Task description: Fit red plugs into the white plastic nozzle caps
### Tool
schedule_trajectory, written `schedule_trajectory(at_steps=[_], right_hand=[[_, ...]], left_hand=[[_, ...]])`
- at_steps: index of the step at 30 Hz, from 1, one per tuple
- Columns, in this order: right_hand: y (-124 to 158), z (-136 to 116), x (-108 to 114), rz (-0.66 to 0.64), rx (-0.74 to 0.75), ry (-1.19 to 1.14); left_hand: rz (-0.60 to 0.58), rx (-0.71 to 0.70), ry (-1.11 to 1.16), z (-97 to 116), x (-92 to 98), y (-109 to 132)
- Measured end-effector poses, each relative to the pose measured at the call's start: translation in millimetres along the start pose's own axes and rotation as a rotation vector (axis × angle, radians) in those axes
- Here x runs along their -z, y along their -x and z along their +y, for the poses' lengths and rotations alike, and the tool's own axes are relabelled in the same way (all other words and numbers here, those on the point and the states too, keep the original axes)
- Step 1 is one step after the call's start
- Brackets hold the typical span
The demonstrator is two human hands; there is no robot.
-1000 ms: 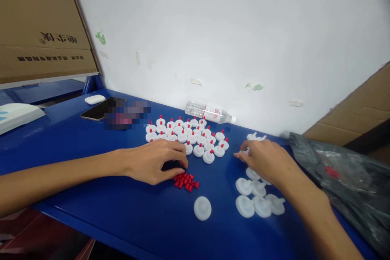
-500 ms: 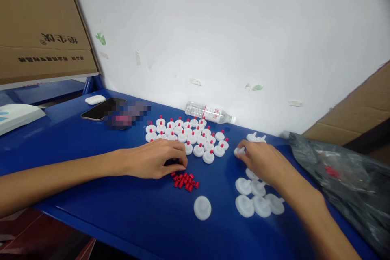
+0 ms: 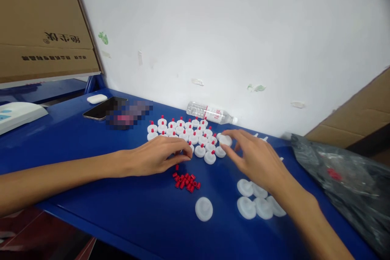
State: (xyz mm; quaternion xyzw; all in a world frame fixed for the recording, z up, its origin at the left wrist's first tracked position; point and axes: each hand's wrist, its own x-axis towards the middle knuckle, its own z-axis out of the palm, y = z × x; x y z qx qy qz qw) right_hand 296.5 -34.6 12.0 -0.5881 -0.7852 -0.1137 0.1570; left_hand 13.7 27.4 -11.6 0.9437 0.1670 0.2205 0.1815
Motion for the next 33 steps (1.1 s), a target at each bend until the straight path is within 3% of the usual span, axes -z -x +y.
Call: schedule_trajectory(at_steps=[7,11,19,33], right_hand=[[2,-17,-5,0.106,0.258,-0.036],[2,-26,-6,0.123,0.325,-0.091],[2,-36,-10,0.280,0.431,-0.100],[5,-48,-21,0.299,0.450,-0.318]], left_hand=[[0.159,-0.062,-0.036,-4,-3.4,0],[0.265,-0.025,0.002,1,-2.1,-1],[0.391,-0.012,-0.004,6,-6.7,0],[0.329,-0.124,0.096,2,-2.9,-2]])
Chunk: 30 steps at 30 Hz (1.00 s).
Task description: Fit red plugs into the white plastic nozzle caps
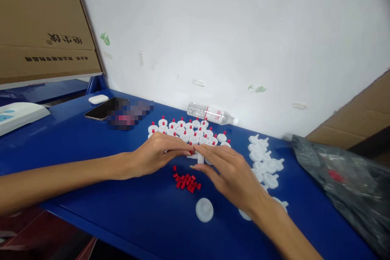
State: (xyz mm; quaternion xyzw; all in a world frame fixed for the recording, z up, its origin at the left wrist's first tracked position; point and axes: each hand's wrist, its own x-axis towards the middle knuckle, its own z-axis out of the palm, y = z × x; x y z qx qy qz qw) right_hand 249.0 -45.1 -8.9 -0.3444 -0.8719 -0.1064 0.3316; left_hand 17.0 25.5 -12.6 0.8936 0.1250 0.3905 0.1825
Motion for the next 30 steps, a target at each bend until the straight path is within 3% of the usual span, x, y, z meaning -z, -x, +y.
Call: schedule_trajectory(at_steps=[6,13,26,30], right_hand=[[-2.9,-4.5,1.3,0.075,-0.054,0.021],[1.7,2.3,2.0,0.053,-0.067,0.088],[-0.6,-0.2,4.4,0.076,-0.070,0.185],[-1.0,-0.5,4.8,0.067,-0.038,0.124]], left_hand=[[0.045,0.113,0.030,0.1,2.7,0.9],[0.071,0.223,0.109,5.5,3.2,-2.3],[0.041,0.216,0.105,4.6,3.8,-1.1],[0.023,0.188,0.107,2.3,2.8,0.8]])
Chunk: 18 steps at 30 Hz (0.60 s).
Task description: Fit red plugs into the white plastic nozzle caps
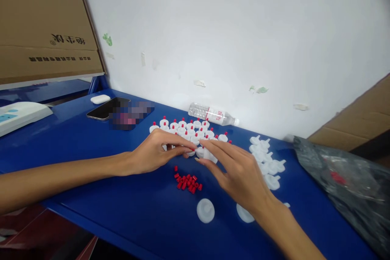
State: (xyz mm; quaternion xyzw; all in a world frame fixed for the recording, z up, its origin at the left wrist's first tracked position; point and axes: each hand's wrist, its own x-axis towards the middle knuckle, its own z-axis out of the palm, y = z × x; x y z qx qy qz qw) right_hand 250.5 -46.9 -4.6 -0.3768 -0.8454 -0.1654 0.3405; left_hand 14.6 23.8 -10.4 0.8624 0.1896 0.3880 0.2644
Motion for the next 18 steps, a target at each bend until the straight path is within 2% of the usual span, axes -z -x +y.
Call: schedule_trajectory(at_steps=[5,11,18], right_hand=[[1,-2,0,0.004,0.009,-0.051],[-1,-6,4,0.016,0.040,-0.050],[-4,-11,5,0.010,0.160,0.017]], left_hand=[[0.017,-0.083,-0.054,-3,-1.6,0],[-0.081,-0.320,-0.210,-8,1.7,2],[-0.204,-0.310,-0.195,-12,2.2,5]])
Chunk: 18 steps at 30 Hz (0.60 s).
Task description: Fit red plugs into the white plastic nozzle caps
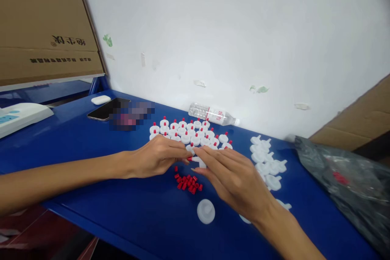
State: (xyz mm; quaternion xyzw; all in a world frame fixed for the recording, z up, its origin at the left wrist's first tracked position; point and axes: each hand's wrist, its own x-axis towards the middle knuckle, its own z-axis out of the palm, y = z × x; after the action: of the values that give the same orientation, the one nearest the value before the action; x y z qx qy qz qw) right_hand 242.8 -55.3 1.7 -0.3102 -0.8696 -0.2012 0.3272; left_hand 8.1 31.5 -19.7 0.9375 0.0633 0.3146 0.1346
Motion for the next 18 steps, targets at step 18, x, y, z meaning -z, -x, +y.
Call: schedule_trajectory(at_steps=[18], right_hand=[[15,62,36,-0.287,-0.396,0.166]], left_hand=[[-0.363,-0.025,-0.394,4,7.4,-5]])
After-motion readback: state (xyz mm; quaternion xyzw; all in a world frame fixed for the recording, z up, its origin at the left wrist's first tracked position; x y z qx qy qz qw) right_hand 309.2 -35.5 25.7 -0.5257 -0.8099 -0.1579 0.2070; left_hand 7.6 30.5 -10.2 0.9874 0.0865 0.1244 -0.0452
